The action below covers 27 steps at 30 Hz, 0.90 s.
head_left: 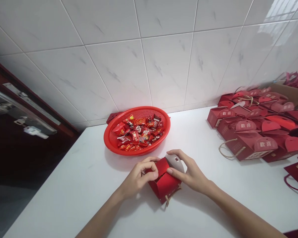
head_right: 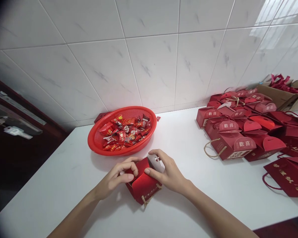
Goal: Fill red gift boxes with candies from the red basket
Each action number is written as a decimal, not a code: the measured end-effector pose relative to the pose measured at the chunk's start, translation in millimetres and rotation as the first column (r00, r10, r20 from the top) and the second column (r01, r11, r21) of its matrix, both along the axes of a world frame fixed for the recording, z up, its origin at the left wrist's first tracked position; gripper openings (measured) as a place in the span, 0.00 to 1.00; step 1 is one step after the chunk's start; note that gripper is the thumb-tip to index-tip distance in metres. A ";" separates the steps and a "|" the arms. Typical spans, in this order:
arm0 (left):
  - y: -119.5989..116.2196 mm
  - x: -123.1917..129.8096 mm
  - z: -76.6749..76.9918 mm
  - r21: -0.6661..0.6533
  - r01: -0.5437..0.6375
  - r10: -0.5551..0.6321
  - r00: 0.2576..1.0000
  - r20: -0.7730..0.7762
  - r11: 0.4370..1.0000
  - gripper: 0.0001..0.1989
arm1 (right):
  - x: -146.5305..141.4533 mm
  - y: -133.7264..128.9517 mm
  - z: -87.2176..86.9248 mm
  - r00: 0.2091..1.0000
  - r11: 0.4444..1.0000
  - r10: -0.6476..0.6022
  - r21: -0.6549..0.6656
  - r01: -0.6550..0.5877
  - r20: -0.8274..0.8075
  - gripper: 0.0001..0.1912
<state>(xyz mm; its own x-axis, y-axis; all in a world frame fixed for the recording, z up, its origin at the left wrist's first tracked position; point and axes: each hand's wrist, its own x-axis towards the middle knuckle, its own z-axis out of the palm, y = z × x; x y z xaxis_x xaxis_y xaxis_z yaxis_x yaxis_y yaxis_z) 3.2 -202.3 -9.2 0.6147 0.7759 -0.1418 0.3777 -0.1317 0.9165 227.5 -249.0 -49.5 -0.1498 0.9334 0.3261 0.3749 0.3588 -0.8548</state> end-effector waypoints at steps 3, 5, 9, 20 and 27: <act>1.8 -7.2 3.9 -0.037 0.089 -0.088 0.996 0.003 0.995 0.11 | 0.9 0.7 -1.7 1.000 1.000 -0.012 0.014 0.011 0.022 0.18; 0.9 -9.8 6.3 -0.027 0.128 -0.128 0.992 -0.008 0.991 0.12 | 0.7 0.7 -3.5 0.999 0.999 -0.022 0.035 0.021 0.041 0.18; -9.5 -6.7 6.2 0.192 0.003 0.011 0.997 -0.072 0.981 0.11 | -3.7 -1.1 -9.8 0.995 0.992 -0.033 0.128 0.021 0.089 0.18; -13.5 18.6 -37.8 0.609 -0.119 0.112 0.992 0.051 0.784 0.13 | -6.0 -8.4 -18.6 0.995 0.937 0.003 0.347 -0.038 0.100 0.13; -9.0 39.6 -49.2 0.545 -0.336 0.248 0.941 0.231 0.768 0.08 | 1.3 -10.0 -17.0 0.975 0.974 -0.017 0.222 -0.034 0.221 0.16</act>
